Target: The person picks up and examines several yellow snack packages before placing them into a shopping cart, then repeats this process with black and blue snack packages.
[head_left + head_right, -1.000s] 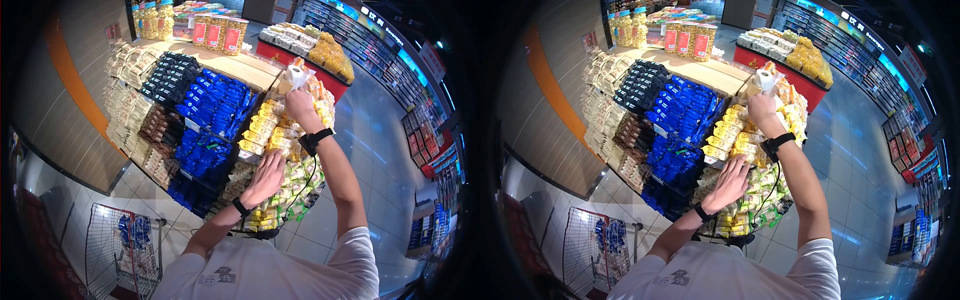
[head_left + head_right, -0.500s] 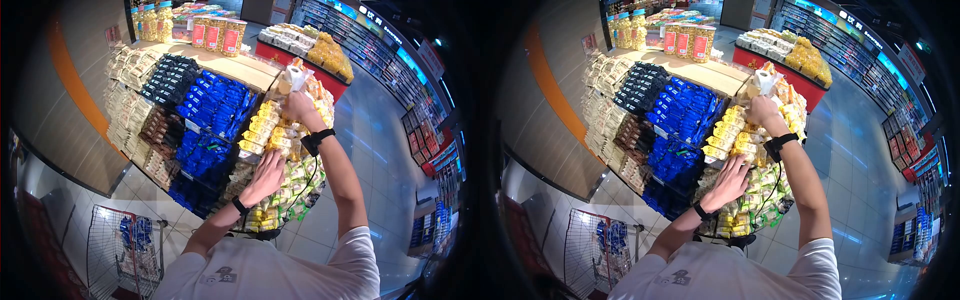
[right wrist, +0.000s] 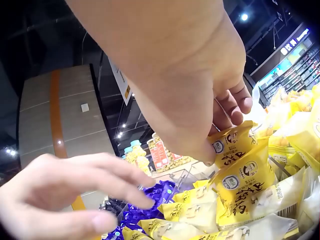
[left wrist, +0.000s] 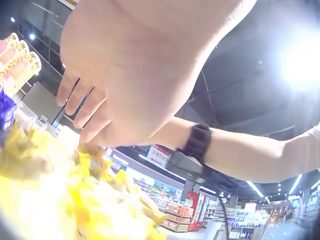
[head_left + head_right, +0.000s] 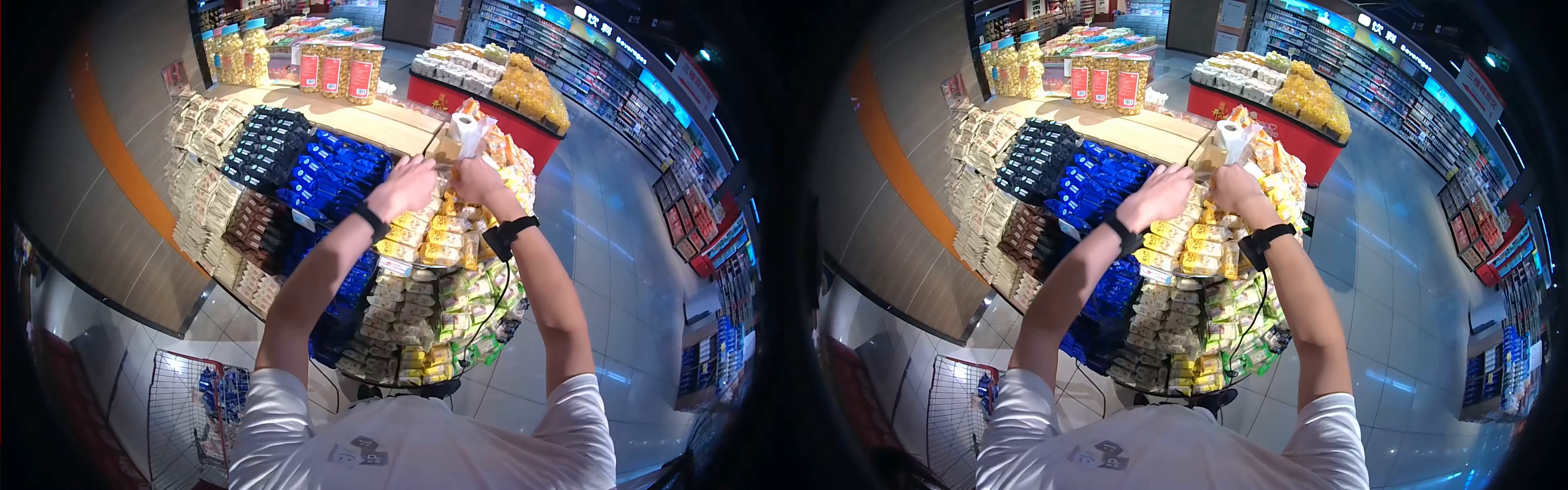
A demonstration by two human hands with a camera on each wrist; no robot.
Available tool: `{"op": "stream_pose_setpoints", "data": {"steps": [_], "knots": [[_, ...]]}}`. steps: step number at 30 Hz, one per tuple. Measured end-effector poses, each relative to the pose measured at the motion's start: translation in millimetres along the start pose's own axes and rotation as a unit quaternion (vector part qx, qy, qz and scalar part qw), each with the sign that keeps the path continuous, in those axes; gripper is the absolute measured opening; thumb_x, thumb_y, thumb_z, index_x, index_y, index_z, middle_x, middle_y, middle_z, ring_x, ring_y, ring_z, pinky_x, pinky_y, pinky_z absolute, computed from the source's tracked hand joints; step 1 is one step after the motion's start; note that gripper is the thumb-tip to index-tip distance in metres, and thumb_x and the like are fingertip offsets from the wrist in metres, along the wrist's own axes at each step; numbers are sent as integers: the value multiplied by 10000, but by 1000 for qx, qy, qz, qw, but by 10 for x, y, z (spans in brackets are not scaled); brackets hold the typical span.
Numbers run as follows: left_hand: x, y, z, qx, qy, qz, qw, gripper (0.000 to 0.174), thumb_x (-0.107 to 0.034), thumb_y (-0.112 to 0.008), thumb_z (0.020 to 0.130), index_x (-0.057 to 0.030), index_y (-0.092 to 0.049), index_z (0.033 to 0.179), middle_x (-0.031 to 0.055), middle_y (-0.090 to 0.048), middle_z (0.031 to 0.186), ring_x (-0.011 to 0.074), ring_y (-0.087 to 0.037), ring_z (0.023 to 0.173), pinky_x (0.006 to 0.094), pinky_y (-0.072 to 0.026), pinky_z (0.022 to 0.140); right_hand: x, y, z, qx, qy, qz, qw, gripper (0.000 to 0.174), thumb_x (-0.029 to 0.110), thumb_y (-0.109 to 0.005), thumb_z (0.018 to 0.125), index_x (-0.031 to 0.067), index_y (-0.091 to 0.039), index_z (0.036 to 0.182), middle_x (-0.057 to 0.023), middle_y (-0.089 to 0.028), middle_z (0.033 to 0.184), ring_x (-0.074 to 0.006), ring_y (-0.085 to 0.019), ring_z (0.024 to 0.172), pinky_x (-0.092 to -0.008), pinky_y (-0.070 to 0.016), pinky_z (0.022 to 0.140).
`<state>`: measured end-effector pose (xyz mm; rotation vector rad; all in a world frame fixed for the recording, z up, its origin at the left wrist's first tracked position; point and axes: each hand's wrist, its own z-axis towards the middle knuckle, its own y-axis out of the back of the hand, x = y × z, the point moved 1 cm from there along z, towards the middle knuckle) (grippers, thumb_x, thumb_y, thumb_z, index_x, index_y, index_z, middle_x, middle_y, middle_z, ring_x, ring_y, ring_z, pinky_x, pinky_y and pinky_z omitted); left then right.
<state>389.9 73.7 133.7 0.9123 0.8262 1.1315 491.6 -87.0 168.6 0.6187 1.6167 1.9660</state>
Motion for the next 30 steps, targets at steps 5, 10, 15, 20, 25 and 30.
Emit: {"op": "stream_pose_setpoints", "data": {"steps": [5, 10, 15, 20, 25, 30], "knots": [[315, -406, 497, 75, -6, -128, 989, 339, -18, -549, 863, 3, -724, 1153, 222, -702, 1221, 393, -637, 1189, 482, -495, 1014, -140, -84, 7, -12, 51, -29, 998, 190, 203, -684, 857, 35, -743, 920, -210, -748, 901, -389, -726, 917, -469, -590, 844], [324, -625, 559, 52, 21, -302, 952, 568, 49, -466, 907, -35, -438, 1467, 256, -626, 1348, 405, -625, 1219, 475, -500, 1038, -233, -115, -35, -73, 102, -50, 991, 164, 152, -657, 848, 4, -711, 897, -220, -733, 877, -401, -707, 909, -478, -580, 832], [181, -436, 535, 84, 14, -194, 977, 611, 59, -493, 873, -59, -449, 1471, 260, -679, 1183, 440, -645, 1126, 498, -524, 944, -241, -144, -21, -50, 103, -58, 992, 176, 153, -653, 864, -1, -689, 940, -221, -729, 864, -396, -708, 895, -485, -579, 820], [139, -404, 609, 115, 25, -162, 980, 607, 20, -540, 877, -84, -454, 1468, 266, -709, 1014, 456, -669, 1013, 525, -531, 857, -224, -130, -17, -25, 93, -81, 992, 233, 182, -677, 873, 3, -655, 1021, -212, -729, 859, -395, -708, 869, -488, -577, 792], [125, -420, 626, 110, 11, -129, 986, 560, 5, -546, 889, -94, -483, 1436, 259, -715, 1019, 454, -677, 990, 531, -534, 834, -287, -149, -78, -77, 137, -58, 986, 300, 200, -714, 865, 3, -634, 1078, -210, -725, 862, -402, -705, 850, -493, -574, 776], [188, -511, 667, 100, -9, -148, 984, 558, 0, -534, 893, -93, -482, 1440, 255, -719, 1013, 450, -683, 975, 532, -534, 824, -312, -135, -106, -70, 124, -34, 989, 294, 210, -723, 865, 5, -641, 1060, -202, -722, 855, -402, -701, 860, -486, -573, 790]]}}
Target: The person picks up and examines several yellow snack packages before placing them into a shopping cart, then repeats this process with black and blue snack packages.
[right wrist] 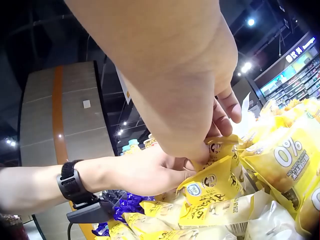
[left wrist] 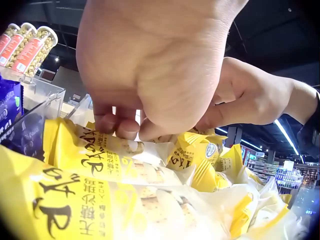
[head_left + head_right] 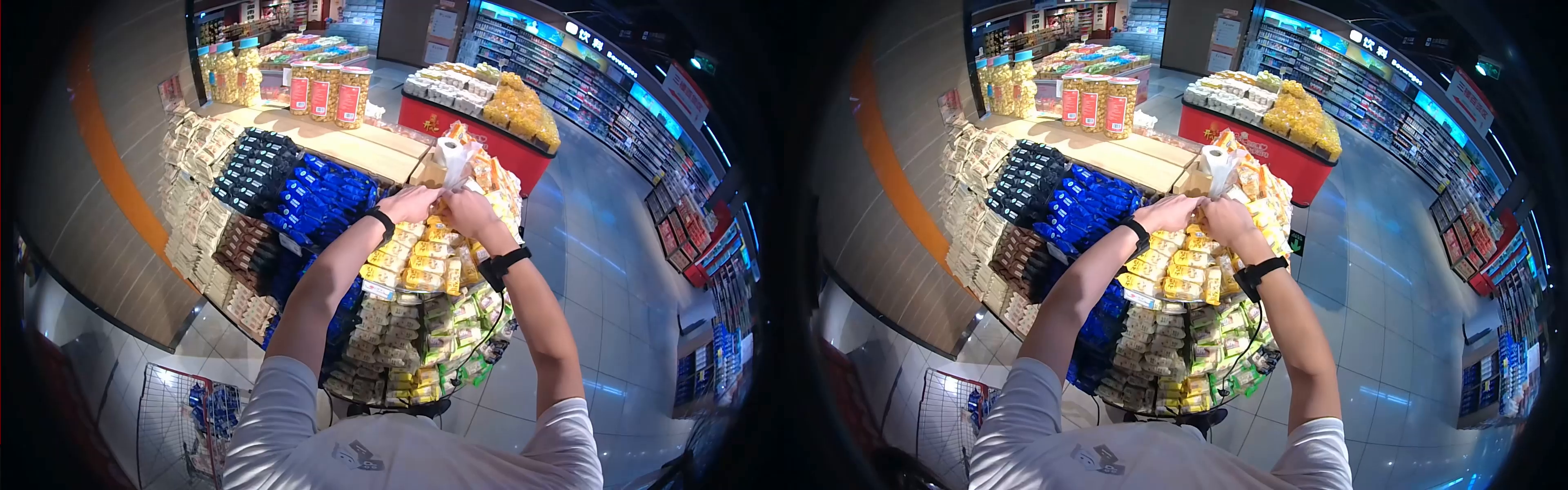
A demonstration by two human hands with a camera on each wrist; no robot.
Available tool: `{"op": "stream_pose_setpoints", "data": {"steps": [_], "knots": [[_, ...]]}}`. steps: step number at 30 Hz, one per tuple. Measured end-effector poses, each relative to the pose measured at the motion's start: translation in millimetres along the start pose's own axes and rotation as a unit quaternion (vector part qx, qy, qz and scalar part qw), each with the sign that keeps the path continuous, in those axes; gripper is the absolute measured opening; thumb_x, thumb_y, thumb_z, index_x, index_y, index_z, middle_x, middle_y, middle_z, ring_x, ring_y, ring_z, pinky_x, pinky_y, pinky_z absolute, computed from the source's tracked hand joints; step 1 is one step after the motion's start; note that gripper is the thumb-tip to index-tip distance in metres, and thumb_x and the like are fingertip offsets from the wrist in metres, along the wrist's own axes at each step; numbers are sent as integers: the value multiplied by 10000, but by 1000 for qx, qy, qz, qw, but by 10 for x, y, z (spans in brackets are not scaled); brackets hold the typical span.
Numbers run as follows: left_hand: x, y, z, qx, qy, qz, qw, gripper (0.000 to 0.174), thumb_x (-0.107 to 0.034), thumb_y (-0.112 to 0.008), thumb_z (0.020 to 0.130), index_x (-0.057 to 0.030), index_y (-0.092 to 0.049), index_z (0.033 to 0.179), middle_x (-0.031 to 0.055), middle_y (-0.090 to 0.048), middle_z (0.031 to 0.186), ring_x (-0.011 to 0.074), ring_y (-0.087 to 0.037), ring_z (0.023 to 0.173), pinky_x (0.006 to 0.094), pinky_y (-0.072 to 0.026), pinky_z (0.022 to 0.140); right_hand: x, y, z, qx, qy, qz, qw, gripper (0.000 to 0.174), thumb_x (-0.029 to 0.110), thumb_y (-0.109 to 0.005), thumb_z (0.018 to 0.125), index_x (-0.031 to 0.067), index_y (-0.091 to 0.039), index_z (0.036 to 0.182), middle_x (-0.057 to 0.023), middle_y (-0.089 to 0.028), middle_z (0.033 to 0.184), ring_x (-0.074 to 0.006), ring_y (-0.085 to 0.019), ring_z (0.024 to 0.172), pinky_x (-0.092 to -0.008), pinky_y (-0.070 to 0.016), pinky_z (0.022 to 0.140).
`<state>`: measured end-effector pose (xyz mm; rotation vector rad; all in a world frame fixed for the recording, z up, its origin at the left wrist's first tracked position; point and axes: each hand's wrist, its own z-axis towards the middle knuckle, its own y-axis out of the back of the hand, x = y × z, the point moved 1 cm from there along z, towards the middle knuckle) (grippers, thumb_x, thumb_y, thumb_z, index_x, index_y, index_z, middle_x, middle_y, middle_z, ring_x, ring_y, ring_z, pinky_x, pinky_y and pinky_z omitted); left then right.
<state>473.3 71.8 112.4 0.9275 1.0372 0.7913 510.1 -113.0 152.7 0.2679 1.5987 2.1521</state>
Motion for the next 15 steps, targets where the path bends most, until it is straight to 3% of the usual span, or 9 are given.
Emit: {"op": "stream_pose_setpoints", "data": {"steps": [2, 4, 10, 13, 15], "knots": [[-10, 0, 25, 7, -3, -3, 1000, 561, -1, -530, 893, -94, -479, 1444, 255, -719, 1009, 449, -684, 965, 534, -534, 814, 32, 45, 3, 9, -15, 1, 1000, 292, 217, -729, 864, 8, -643, 1048, -198, -722, 855, -399, -701, 869, -483, -572, 795], [-42, 15, 24, 33, 11, -10, 999, 570, -3, -524, 896, -89, -467, 1456, 259, -717, 1014, 452, -685, 942, 538, -531, 786, 74, 75, 8, 46, -30, -35, 998, 253, 199, -696, 882, 8, -661, 1045, -165, -754, 938, -335, -706, 1007, -432, -588, 870], [-55, 27, 12, 28, 0, 1, 1000, 575, -32, -534, 912, -94, -442, 1477, 250, -719, 989, 452, -686, 915, 534, -528, 768, 29, 1, 17, 56, -5, -80, 995, 227, 192, -692, 891, 17, -688, 1035, -141, -760, 996, -308, -709, 1025, -404, -585, 887], [-92, 103, -52, 24, 8, -4, 1000, 573, -66, -564, 922, -122, -443, 1479, 234, -725, 986, 446, -688, 919, 528, -536, 784, 3, -78, 22, 2, 33, -90, 995, 331, 282, -744, 884, -2, -668, 1036, -174, -740, 972, -352, -692, 1000, -433, -574, 871], [-56, 72, -66, 23, 14, -3, 1000, 569, -91, -583, 929, -140, -445, 1478, 224, -729, 988, 442, -690, 924, 522, -543, 797, 1, -100, 37, 16, 32, -103, 994, 325, 284, -742, 886, 0, -686, 1034, -167, -740, 1006, -347, -686, 1028, -426, -573, 887]]}}
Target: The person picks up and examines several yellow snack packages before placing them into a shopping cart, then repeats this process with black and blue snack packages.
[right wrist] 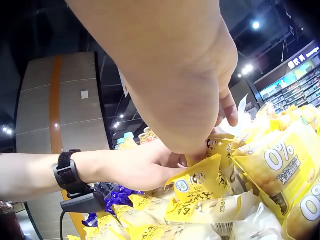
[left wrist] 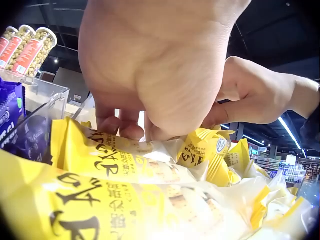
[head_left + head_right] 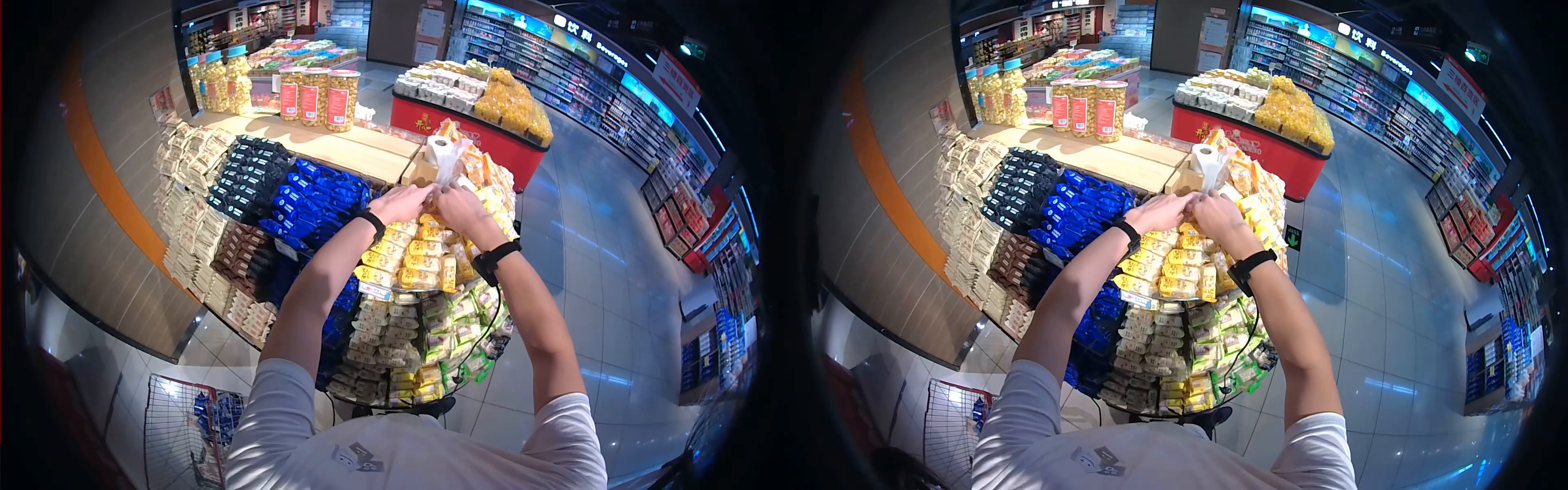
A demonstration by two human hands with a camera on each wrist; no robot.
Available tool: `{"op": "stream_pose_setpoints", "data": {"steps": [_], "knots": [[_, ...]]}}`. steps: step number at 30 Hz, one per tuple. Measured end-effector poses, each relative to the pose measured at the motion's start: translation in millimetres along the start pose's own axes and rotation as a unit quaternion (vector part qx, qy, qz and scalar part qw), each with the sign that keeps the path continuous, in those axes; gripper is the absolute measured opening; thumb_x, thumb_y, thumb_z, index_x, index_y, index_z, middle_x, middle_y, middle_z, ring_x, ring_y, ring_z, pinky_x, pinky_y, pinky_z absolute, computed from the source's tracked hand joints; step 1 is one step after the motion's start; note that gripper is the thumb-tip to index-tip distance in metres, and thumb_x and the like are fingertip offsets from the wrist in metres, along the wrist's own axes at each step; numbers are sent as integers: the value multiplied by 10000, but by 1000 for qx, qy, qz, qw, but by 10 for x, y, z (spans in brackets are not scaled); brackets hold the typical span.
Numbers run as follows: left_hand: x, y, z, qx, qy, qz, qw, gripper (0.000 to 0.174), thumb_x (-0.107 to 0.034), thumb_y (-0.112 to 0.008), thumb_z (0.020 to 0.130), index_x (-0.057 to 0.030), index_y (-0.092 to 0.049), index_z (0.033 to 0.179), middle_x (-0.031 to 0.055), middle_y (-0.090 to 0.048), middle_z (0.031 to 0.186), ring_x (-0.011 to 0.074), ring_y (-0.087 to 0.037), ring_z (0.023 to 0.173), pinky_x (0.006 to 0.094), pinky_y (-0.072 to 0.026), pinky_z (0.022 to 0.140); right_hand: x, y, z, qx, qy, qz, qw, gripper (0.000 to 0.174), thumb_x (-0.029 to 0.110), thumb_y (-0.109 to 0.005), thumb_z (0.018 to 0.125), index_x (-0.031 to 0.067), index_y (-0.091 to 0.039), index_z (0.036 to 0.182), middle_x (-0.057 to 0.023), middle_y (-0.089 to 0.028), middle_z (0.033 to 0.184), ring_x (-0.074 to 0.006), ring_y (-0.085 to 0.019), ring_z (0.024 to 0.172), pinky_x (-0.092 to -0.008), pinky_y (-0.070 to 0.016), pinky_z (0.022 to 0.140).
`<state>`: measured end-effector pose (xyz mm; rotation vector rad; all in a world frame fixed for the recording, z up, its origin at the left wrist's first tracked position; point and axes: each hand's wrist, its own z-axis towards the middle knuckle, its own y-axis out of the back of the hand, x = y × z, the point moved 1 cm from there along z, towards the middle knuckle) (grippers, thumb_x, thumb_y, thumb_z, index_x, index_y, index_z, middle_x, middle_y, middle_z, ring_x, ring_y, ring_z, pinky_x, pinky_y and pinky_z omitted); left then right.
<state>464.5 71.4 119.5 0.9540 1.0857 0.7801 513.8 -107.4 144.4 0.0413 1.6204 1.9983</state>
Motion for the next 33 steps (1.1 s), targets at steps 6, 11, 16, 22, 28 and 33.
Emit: {"op": "stream_pose_setpoints", "data": {"steps": [6, 11, 16, 22, 28, 33], "knots": [[140, -118, 35, -99, -57, 5, 993, 631, -69, -688, 875, -172, -472, 1458, 201, -708, 913, 413, -696, 891, 503, -552, 765, 89, 52, 3, 10, -8, -28, 1000, 224, 213, -703, 889, 14, -732, 987, -138, -747, 1054, -312, -686, 1073, -406, -578, 903], [-24, 21, 27, -39, 35, 34, 998, 621, -148, -736, 887, -195, -500, 1459, 201, -734, 1053, 421, -695, 996, 501, -566, 864, 159, 64, 46, 3, -17, -30, 999, 156, 133, -646, 897, 28, -738, 966, -131, -750, 1060, -294, -695, 1062, -394, -588, 884], [59, -51, 44, -72, -6, 20, 997, 618, -149, -754, 874, -191, -523, 1446, 195, -732, 1102, 418, -690, 1028, 495, -562, 902, 175, 37, 74, 53, -3, -71, 996, 209, 221, -614, 986, 85, -765, 1038, -129, -759, 1103, -287, -734, 1012, -386, -600, 836], [35, -12, 29, -63, 1, 16, 998, 627, -136, -756, 870, -187, -520, 1448, 191, -729, 1134, 420, -682, 1055, 488, -556, 934, 181, 92, 96, 82, -23, -52, 995, 217, 228, -621, 987, 76, -773, 1015, -128, -770, 1070, -284, -747, 997, -375, -603, 843], [49, -51, 20, -95, -11, 19, 995, 666, -88, -741, 842, -230, -511, 1451, 206, -723, 1094, 431, -678, 1045, 482, -557, 913, 206, -11, 128, 52, -3, -45, 998, 177, 181, -624, 962, 54, -742, 927, -140, -766, 961, -293, -762, 855, -385, -623, 731], [53, -53, 66, -65, -8, 14, 998, 667, -146, -782, 849, -218, -508, 1452, 194, -705, 1115, 399, -671, 1081, 483, -550, 915, 195, -2, 128, 54, 12, -56, 997, 196, 204, -620, 973, 54, -741, 934, -139, -761, 946, -289, -760, 843, -391, -622, 722]]}}
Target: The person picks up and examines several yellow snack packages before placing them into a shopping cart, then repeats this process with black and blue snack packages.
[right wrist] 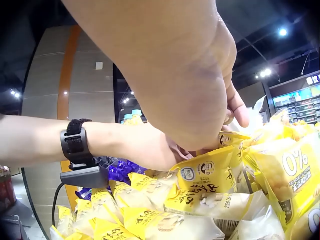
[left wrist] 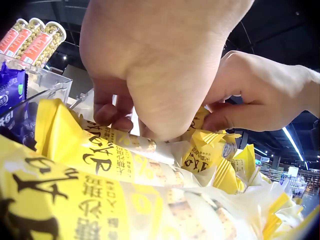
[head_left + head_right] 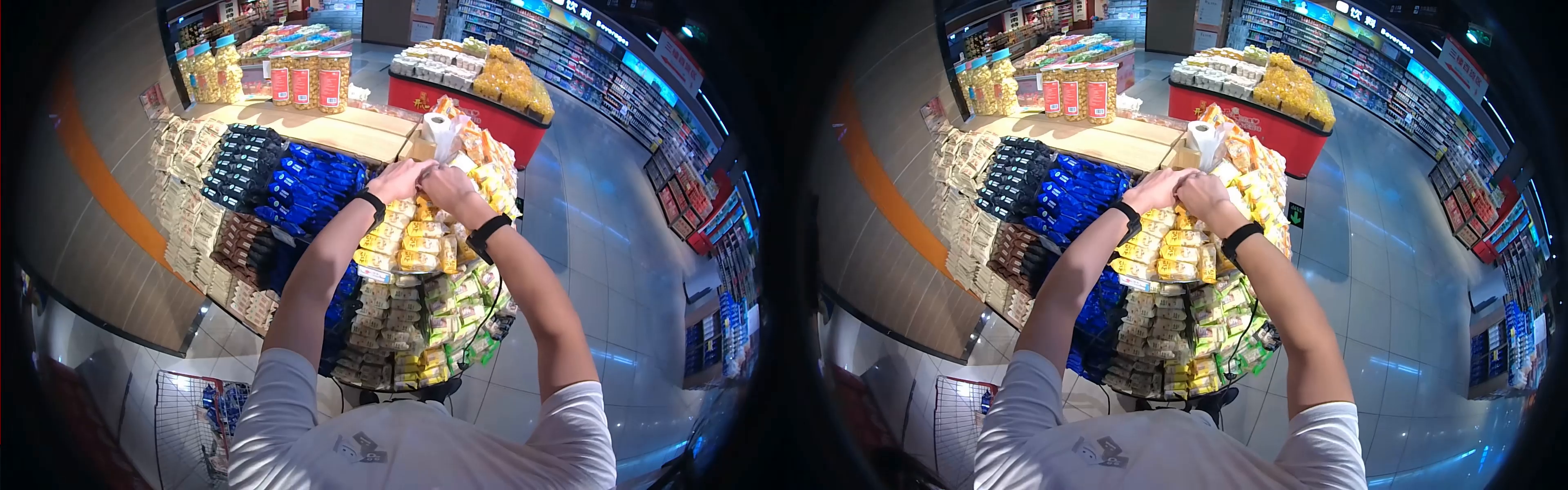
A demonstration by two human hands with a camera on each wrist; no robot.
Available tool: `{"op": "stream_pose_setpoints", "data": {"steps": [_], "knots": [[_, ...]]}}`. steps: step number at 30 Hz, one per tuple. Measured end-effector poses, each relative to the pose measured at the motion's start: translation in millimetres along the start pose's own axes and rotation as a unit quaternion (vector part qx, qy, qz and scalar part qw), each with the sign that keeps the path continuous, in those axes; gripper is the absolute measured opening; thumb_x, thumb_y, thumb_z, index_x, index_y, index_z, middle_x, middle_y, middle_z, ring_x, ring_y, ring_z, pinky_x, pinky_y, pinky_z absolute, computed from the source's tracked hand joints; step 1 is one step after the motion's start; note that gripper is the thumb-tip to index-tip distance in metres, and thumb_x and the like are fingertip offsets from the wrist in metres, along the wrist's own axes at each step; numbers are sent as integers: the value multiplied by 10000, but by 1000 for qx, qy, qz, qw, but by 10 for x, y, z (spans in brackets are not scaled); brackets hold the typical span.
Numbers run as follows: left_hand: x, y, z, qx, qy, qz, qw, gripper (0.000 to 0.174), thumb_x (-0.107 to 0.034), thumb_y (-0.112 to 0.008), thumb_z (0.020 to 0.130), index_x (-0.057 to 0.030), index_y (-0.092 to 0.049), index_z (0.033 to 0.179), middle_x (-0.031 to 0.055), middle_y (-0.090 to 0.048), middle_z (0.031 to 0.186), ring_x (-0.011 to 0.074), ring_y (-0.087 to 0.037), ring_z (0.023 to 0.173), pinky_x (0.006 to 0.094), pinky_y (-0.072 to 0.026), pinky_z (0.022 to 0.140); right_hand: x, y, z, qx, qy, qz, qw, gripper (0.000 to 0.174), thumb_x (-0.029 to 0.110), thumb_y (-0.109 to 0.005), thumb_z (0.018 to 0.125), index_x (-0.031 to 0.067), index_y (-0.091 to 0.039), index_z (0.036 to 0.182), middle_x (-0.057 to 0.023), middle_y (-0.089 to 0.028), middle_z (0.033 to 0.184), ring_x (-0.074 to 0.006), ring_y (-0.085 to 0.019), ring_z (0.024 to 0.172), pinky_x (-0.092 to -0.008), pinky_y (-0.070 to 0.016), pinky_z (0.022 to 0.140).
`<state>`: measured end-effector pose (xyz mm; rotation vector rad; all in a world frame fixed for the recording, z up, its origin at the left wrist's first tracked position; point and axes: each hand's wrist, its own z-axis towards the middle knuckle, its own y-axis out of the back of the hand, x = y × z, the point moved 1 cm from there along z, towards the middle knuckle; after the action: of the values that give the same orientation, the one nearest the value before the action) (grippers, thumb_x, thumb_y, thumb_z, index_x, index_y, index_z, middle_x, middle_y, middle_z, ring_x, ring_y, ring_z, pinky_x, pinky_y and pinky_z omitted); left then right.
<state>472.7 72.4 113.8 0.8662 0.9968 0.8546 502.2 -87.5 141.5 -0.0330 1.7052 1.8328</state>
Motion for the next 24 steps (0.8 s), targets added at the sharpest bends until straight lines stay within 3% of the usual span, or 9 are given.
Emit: {"op": "stream_pose_setpoints", "data": {"steps": [3, 6, 8, 10, 16, 19, 22, 24], "knots": [[84, -26, 57, 5, -12, -27, 1000, 672, -98, -741, 851, -221, -498, 1465, 183, -716, 1105, 382, -678, 1072, 468, -554, 906, -44, 84, -86, -23, -29, 85, 996, 162, 159, -623, 948, 44, -735, 932, -154, -755, 947, -306, -756, 838, -407, -622, 722], [133, -95, 88, 17, -18, -67, 997, 706, -28, -677, 847, -221, -479, 1496, 150, -724, 1060, 349, -692, 1017, 445, -557, 886, -61, 165, -112, 52, -9, 40, 998, 209, 184, -590, 982, 42, -742, 1002, -157, -773, 1013, -295, -770, 870, -395, -630, 731], [194, -166, 143, 32, -33, -87, 995, 734, -16, -668, 850, -219, -453, 1522, 134, -725, 1032, 321, -696, 990, 434, -557, 880, -81, 57, -90, 50, -5, 32, 998, 208, 174, -582, 984, 37, -711, 1073, -166, -769, 1004, -308, -769, 852, -399, -629, 718], [80, -37, 132, 78, -5, -84, 993, 783, 1, -652, 851, -219, -399, 1558, 125, -728, 1027, 307, -701, 994, 422, -556, 878, -97, -21, -113, -25, -14, 61, 998, 219, 167, -570, 987, 38, -675, 1130, -164, -767, 999, -311, -767, 865, -408, -627, 711], [102, -43, 146, 100, 16, -37, 994, 932, 55, -652, 818, -240, -284, 1622, 121, -726, 1015, 306, -701, 992, 415, -559, 885, -135, -90, -114, -18, -16, 68, 997, 222, 158, -545, 996, 32, -654, 1144, -157, -762, 1026, -310, -762, 893, -407, -624, 728], [203, -80, 176, 90, -22, -81, 992, 1008, 96, -644, 792, -259, -242, 1645, 125, -718, 1046, 302, -696, 993, 407, -561, 896, -129, 0, -106, 29, -14, 49, 998, 221, 137, -541, 994, 34, -647, 1158, -161, -756, 1049, -306, -758, 920, -404, -623, 754], [247, -123, 188, 88, -32, -112, 989, 1041, 127, -628, 777, -269, -233, 1655, 110, -711, 1081, 275, -686, 976, 385, -557, 884, -151, -36, -144, -18, -27, 99, 995, 289, 165, -597, 957, 42, -571, 1217, -179, -731, 1030, -353, -738, 888, -462, -598, 737], [239, -132, 191, 120, -35, -164, 979, 983, 130, -607, 835, -266, -245, 1658, 89, -677, 1245, 215, -634, 1044, 367, -539, 923, -181, -49, -153, -14, -32, 137, 990, 308, 189, -609, 957, 57, -562, 1231, -189, -728, 1037, -375, -730, 896, -481, -589, 745]]}}
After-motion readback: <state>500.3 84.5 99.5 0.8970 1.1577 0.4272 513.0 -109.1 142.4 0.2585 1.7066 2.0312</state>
